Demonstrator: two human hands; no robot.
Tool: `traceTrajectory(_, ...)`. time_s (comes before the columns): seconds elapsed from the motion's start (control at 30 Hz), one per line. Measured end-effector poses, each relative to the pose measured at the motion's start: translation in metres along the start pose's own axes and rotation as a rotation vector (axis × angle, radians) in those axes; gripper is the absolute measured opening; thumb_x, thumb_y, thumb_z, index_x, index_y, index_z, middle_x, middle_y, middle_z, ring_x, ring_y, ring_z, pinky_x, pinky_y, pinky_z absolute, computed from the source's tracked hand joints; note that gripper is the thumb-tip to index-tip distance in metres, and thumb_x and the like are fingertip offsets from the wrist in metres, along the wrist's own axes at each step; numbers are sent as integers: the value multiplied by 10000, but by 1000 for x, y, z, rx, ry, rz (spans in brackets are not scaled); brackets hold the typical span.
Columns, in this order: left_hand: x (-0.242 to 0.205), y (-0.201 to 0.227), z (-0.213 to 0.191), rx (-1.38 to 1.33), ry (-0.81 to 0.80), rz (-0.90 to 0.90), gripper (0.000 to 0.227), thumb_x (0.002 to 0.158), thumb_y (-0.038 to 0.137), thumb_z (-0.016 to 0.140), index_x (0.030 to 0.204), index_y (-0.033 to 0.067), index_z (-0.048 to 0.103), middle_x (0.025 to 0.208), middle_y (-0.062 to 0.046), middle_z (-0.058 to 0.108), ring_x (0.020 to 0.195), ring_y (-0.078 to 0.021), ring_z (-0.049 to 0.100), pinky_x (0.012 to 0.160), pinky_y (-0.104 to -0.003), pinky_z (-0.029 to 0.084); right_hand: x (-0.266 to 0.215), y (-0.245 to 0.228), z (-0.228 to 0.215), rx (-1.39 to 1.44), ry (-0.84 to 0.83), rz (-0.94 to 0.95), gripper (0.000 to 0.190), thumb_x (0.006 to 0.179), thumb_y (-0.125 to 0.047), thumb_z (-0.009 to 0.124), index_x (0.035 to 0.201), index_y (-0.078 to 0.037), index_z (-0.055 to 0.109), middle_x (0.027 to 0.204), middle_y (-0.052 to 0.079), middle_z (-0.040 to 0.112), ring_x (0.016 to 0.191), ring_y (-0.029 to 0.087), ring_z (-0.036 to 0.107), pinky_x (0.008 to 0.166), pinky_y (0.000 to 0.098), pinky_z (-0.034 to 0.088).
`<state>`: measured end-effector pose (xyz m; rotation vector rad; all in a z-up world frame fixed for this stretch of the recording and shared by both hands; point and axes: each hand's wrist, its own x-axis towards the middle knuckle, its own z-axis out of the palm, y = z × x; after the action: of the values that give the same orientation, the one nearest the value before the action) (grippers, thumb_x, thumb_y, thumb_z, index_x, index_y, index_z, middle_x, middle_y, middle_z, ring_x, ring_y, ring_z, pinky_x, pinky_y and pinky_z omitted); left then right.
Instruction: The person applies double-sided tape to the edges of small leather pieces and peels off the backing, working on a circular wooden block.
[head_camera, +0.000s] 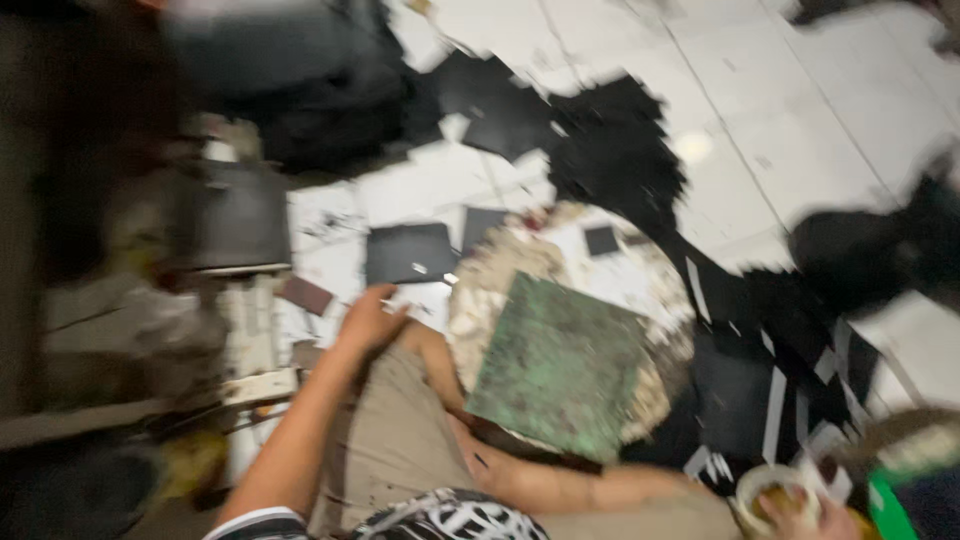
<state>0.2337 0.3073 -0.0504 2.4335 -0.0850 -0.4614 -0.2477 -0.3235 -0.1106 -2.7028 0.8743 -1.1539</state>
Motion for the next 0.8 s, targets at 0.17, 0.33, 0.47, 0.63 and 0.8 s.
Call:
traceTrajectory(0.17,27,20,17,-156,125,52,987,852,583,691,1562,-22,369,1601,-249,395,1490,-355,380,1227,-429,288,89,-183,-20,737,299,979,85,1152,-156,602,1150,-145,517,690,30,446,440,103,426,406,293,447)
traceTrajectory(0.33,-12,155,34,-767,299,577,1098,881,615,580,1648,47,37,1747,-148,50,1618,-244,76,1310,-363,53,144,-279,3,1084,127,895,564,1003,-96,643,1510,-153,403,1084,73,521,884,141,582,643,364,617)
traceTrajectory(0.47,-55,198,134,-953,124,385,404,748,233,810,1095,146,622,1055,-7,628,977,-153,553,933,-342,451,155,-365,15,1220,-31,917,670,958,15,570,1560,-176,348,1360,197,470,907,187,560,689,289,540)
traceTrajectory(0.63,-117,223,158,-1243,-411,225,622,1055,469,396,805,0,718,524,-68,509,467,-158,455,477,-309,322,98,-376,56,1142,99,715,744,805,-43,742,1476,-49,421,1110,124,604,639,186,621,497,264,533)
traceTrajectory(0.8,-98,185,204,-959,-298,445,522,963,407,437,557,119,595,517,-27,581,520,-181,520,552,-370,378,69,-362,69,1167,22,835,938,590,177,697,1457,-94,463,1204,162,641,1012,277,684,853,360,546)
